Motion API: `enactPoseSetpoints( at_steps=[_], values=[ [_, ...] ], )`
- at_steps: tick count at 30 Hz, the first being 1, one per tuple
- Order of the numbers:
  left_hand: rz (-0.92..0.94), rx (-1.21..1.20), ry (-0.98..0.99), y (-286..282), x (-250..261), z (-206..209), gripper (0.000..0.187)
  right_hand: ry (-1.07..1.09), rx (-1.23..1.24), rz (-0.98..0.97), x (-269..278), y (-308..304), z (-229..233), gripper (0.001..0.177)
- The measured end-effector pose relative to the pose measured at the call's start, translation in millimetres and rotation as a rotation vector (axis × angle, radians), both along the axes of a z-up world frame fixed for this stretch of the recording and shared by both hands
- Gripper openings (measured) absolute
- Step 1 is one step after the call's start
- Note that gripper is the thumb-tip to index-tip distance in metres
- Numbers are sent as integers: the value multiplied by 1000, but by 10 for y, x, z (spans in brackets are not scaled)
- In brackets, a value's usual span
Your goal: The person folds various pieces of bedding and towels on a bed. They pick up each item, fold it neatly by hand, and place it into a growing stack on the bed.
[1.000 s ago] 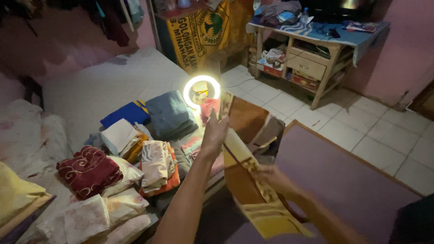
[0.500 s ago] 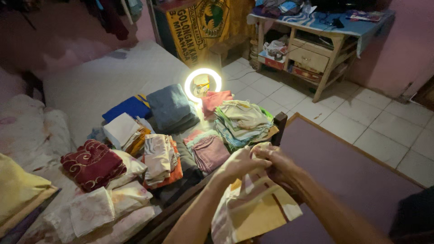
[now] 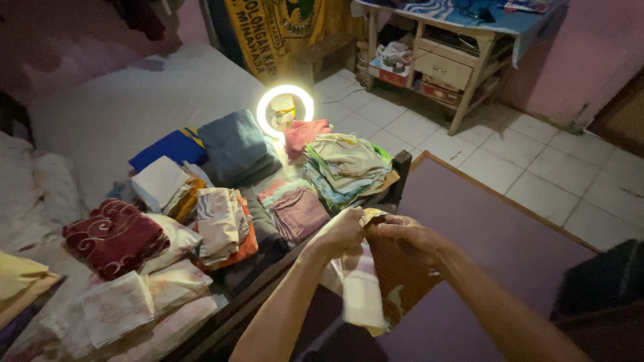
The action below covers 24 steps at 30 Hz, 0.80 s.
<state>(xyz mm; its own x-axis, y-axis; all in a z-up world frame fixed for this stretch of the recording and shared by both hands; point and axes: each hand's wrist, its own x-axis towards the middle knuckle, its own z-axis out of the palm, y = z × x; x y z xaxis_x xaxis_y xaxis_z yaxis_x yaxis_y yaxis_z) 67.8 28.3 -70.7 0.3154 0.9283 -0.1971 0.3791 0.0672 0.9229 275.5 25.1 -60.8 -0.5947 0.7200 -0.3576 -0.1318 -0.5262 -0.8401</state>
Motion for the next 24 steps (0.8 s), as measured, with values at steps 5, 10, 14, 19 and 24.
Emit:
enactPoseSetpoints(
  at_steps=[5, 10, 14, 19, 24],
  values=[
    [62, -343, -417, 141, 237, -367, 15, -306, 20, -97, 112, 50, -127, 44],
    [-15, -124, -125, 115, 333, -463, 21, -406, 286, -144, 372, 173, -656, 49],
    [-138, 217, 61, 335, 109, -622, 27, -717, 187, -198, 1007, 268, -1202, 64],
    [300, -80, 15, 805, -474, -1342, 37, -616, 326, -322, 2143, 311, -1616, 59],
    [338, -48, -87, 1066, -769, -1839, 35, -716, -10, -571, 2995, 98, -1610, 42]
  ],
)
